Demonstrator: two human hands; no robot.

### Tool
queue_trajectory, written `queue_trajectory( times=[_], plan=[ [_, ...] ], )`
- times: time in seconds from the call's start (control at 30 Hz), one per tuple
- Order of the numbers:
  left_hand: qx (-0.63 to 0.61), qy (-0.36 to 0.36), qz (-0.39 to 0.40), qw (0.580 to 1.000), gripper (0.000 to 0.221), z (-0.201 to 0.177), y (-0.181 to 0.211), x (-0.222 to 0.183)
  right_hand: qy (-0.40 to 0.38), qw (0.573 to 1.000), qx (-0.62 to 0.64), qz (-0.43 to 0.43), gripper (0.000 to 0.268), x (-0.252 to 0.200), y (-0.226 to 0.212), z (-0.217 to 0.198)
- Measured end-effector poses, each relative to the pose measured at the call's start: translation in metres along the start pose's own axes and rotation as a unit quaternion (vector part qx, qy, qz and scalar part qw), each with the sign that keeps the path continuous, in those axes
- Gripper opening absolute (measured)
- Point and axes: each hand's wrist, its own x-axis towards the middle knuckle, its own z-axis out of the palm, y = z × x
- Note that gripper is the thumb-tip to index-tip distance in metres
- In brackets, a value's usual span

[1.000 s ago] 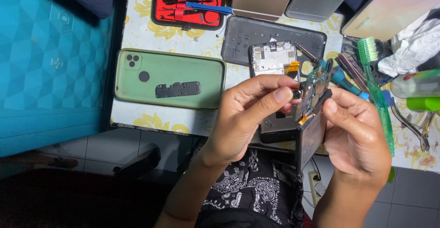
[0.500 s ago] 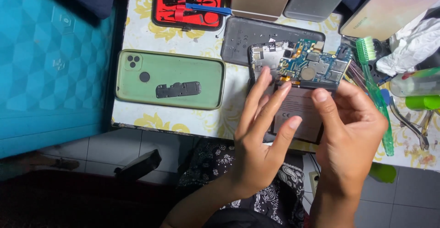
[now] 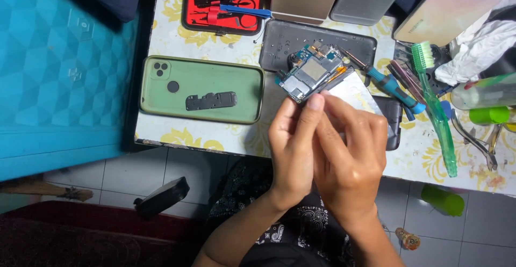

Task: Disassembling a smartphone to access the motherboard and battery, including cleaning components with a brush.

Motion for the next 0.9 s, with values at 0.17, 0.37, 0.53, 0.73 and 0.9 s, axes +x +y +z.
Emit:
queue_trajectory(
  times=[0.17, 0.37, 0.53, 0.73, 0.9],
  plan=[
    [-0.031, 0.026, -0.008, 0.999, 0.016, -0.010, -0.004, 0.006, -0.040, 0.996, 0.075, 0.023, 0.025, 0.003, 0.005, -0.012],
    [0.036, -0.016, 0.001, 0.999, 0.014, -0.022, 0.011, 0.004, 0.004, 0.986, 0.125, 0.110, 0.019, -0.003, 0.023, -0.019],
    [0.153, -0.052, -0.017, 0.987, 0.020, -0.024, 0.034, -0.007, 0.005, 0.946, 0.228, 0.229, 0.024, -0.004, 0.039, -0.027],
    [0.192, -0.094, -0.077, 0.974, 0.022, -0.025, 0.048, -0.017, 0.004, 0.877, 0.359, 0.320, 0.019, -0.006, 0.051, -0.031],
    [0.213, -0.114, -0.098, 0.966, 0.023, -0.023, 0.054, -0.018, -0.007, 0.867, 0.379, 0.323, 0.017, -0.006, 0.053, -0.032]
  ],
)
